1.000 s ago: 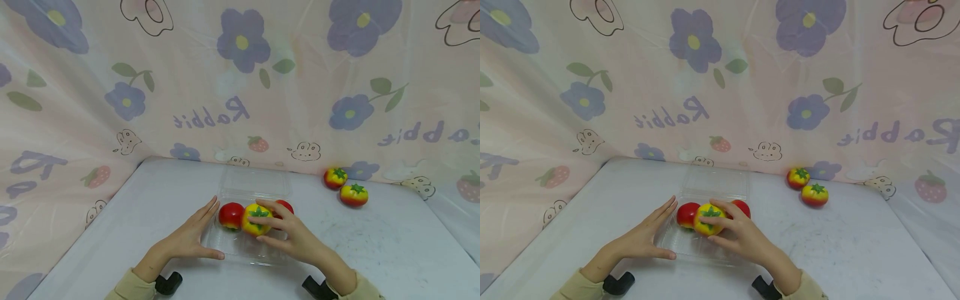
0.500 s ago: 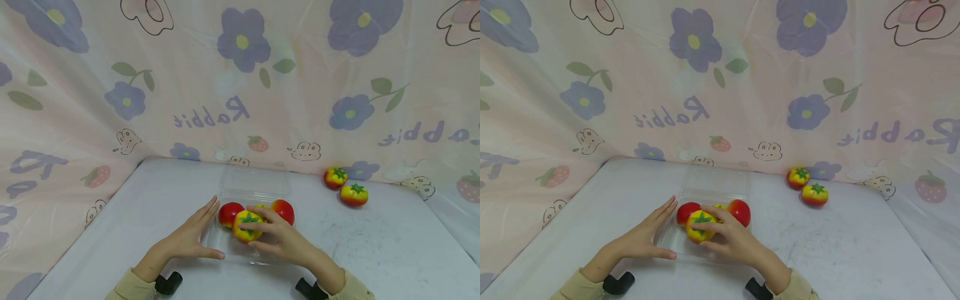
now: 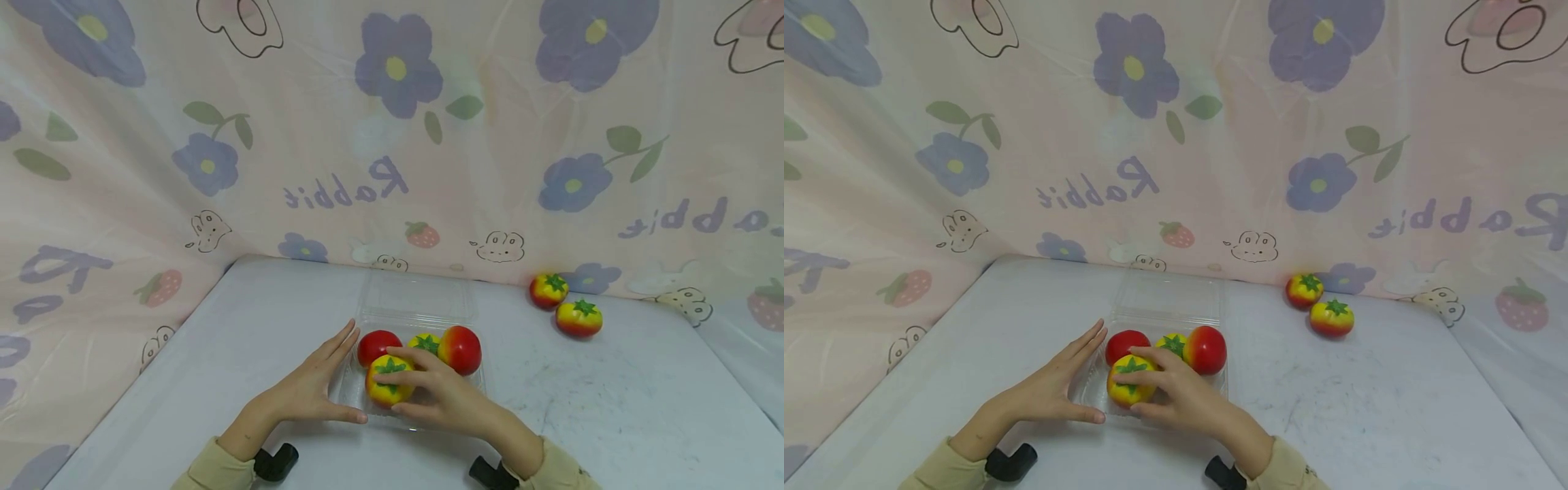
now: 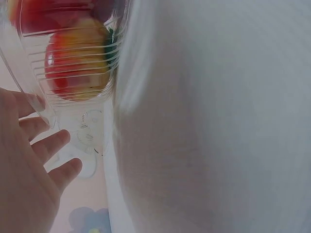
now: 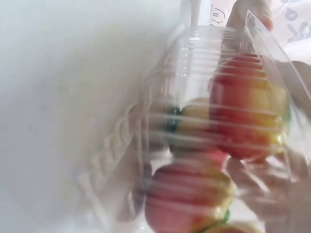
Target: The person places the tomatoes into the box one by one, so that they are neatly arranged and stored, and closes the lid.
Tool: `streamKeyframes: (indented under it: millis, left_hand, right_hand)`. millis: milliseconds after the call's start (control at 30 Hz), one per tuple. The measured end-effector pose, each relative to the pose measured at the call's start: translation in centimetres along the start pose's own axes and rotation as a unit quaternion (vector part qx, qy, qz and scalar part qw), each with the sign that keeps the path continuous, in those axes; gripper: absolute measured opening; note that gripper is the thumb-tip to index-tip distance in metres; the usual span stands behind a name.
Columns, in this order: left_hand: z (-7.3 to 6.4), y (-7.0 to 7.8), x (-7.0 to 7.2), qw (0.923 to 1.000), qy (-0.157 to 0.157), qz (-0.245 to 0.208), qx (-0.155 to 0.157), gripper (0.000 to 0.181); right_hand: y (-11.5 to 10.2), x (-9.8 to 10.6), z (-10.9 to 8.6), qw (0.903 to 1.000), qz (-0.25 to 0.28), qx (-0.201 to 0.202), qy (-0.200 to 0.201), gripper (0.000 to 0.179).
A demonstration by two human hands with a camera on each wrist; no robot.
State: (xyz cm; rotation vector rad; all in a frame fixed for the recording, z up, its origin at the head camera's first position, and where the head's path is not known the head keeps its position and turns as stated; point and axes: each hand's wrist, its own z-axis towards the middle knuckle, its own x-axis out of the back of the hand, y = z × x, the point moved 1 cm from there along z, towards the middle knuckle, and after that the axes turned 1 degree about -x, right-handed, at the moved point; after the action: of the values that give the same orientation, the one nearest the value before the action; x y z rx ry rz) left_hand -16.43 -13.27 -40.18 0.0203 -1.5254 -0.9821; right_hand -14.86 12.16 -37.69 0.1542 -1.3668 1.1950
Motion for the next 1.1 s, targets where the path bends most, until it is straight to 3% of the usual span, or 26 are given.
streamKeyframes:
  millis: [267, 533, 867, 1100]
  left_hand:
    - [0.0, -0.1, 0.0, 1.0, 0.002, 0.0, -0.005, 0.118]
    - [0.0, -0.1, 0.0, 1.0, 0.004, -0.001, -0.009, 0.117]
    - [0.0, -0.1, -0.1, 0.9999, 0.007, 0.001, -0.013, 0.117]
    - [0.0, -0.1, -0.1, 0.9999, 0.007, -0.004, -0.013, 0.116]
  right_hand:
    - [0.0, -0.7, 0.6, 0.9998, 0.007, 0.011, -0.016, 0.044]
    - [-0.4, -0.9, 1.1, 0.9988, 0.013, -0.021, -0.043, 0.048]
    - [-0.6, -1.1, 1.2, 0.9972, 0.02, -0.029, -0.067, 0.046]
    - [-0.7, -1.5, 1.3, 0.9965, -0.019, -0.03, -0.075, 0.047]
